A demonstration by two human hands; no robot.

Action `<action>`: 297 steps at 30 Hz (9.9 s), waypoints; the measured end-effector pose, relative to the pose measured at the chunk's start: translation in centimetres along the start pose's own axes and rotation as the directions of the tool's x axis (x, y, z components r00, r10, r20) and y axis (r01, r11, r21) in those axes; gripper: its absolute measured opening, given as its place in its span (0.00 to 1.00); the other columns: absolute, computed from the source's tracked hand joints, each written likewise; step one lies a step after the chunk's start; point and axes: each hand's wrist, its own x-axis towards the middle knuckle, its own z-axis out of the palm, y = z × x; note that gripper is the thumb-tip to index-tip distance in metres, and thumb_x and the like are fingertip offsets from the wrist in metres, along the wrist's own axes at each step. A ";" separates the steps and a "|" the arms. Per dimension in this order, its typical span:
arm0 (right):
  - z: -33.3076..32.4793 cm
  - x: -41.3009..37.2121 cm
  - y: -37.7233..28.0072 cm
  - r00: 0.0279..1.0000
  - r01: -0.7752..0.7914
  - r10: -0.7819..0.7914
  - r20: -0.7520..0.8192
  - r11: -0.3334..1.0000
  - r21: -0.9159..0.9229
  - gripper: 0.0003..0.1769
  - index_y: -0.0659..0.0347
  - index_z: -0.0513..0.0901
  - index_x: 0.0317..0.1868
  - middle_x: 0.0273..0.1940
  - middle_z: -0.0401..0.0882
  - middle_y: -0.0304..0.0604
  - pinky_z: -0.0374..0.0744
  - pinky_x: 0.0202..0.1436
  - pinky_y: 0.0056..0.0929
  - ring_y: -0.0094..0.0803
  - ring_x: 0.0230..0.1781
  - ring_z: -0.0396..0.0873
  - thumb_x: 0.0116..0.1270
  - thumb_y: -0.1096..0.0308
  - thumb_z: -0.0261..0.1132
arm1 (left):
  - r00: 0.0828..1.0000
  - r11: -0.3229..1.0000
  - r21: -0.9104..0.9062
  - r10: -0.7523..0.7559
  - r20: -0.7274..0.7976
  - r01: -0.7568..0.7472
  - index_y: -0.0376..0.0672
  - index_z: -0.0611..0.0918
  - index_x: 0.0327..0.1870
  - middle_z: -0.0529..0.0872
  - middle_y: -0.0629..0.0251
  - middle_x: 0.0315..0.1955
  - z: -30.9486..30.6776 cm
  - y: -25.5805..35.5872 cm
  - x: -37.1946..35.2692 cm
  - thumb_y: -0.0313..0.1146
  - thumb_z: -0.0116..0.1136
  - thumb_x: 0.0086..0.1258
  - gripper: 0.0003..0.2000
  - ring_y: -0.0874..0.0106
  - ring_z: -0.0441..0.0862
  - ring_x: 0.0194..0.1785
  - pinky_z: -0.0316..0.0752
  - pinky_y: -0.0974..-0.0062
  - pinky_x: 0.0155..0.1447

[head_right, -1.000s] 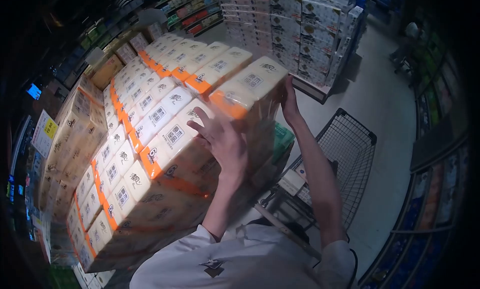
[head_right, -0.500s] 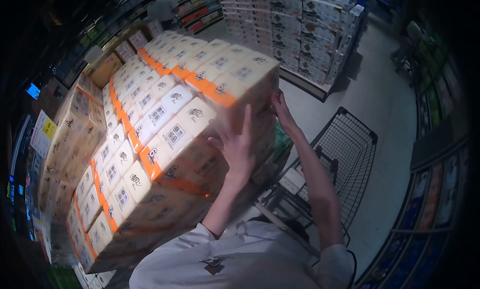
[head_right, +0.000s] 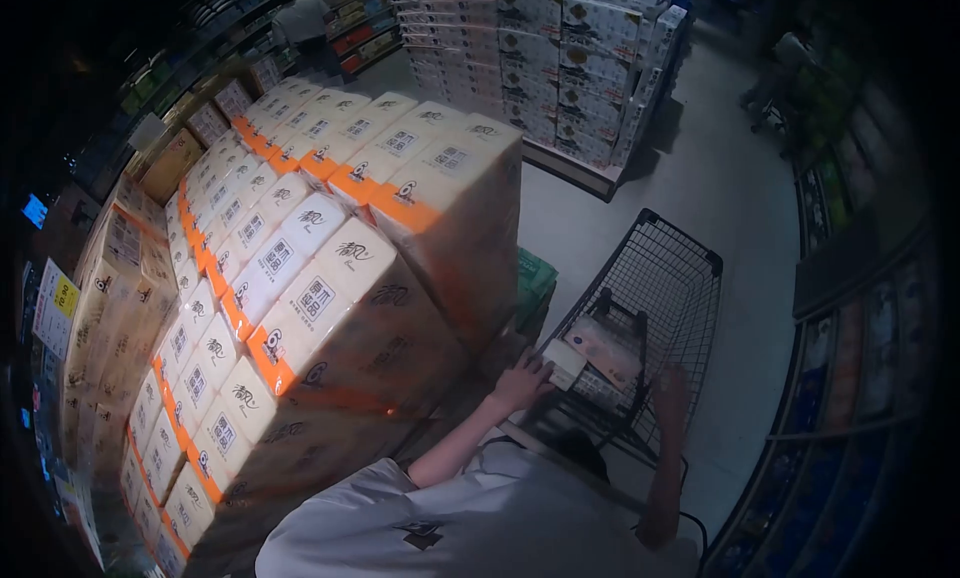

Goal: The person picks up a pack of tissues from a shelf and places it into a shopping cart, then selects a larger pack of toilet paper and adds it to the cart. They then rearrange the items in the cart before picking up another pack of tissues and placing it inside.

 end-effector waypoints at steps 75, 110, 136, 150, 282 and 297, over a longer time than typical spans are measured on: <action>2.4 54.5 18.8 0.937 0.187 -0.189 0.292 0.982 0.036 0.16 0.55 0.81 0.57 0.46 0.84 0.56 0.79 0.51 0.48 0.54 0.49 0.82 0.74 0.71 0.51 | 0.748 0.758 -0.418 -0.621 -0.232 0.500 0.45 0.73 0.65 0.84 0.46 0.46 -7.1 -1.4 40.0 0.29 0.53 0.68 0.22 0.48 0.83 0.51 0.78 0.53 0.53; 6.7 81.3 4.8 0.871 0.325 -0.278 0.406 0.944 -0.052 0.20 0.47 0.79 0.60 0.51 0.83 0.49 0.79 0.53 0.46 0.49 0.52 0.81 0.70 0.71 0.52 | 0.554 0.540 -0.566 -0.815 -0.168 0.623 0.43 0.69 0.67 0.84 0.42 0.49 -14.3 -7.6 52.9 0.34 0.61 0.62 0.30 0.46 0.82 0.53 0.77 0.51 0.57; 14.1 99.8 -4.2 0.767 0.532 -0.509 0.391 0.845 0.055 0.22 0.48 0.83 0.54 0.47 0.85 0.49 0.82 0.52 0.47 0.49 0.48 0.84 0.60 0.75 0.60 | 0.460 0.473 -0.371 -0.878 -0.128 0.799 0.46 0.79 0.49 0.86 0.54 0.45 -20.5 -13.8 63.3 0.41 0.73 0.54 0.22 0.54 0.84 0.51 0.79 0.56 0.54; 15.2 103.5 -8.8 0.749 0.552 -0.530 0.397 0.831 0.069 0.20 0.50 0.81 0.54 0.48 0.84 0.51 0.82 0.51 0.47 0.52 0.46 0.84 0.61 0.74 0.59 | 0.447 0.478 -0.513 -0.874 -0.193 0.713 0.46 0.80 0.47 0.87 0.51 0.38 -20.1 -17.9 64.3 0.33 0.66 0.61 0.14 0.51 0.85 0.45 0.79 0.57 0.49; 60.4 117.8 -78.6 0.161 0.071 -0.575 0.802 0.818 0.571 0.19 0.59 0.87 0.53 0.69 0.68 0.59 0.69 0.71 0.35 0.42 0.69 0.70 0.62 0.61 0.70 | -0.015 -0.143 -0.865 -0.988 0.155 0.481 0.30 0.48 0.74 0.64 0.36 0.68 -38.4 -90.3 82.4 0.32 0.71 0.58 0.49 0.46 0.71 0.67 0.64 0.59 0.72; 62.0 120.7 -79.6 0.359 -0.191 -0.486 0.797 0.798 0.572 0.16 0.64 0.87 0.46 0.43 0.86 0.42 0.78 0.53 0.29 0.30 0.48 0.81 0.62 0.63 0.71 | -0.081 -0.205 -0.846 -0.979 0.189 0.492 0.37 0.61 0.70 0.81 0.49 0.52 -43.2 -88.5 81.7 0.29 0.69 0.56 0.40 0.56 0.82 0.54 0.76 0.62 0.60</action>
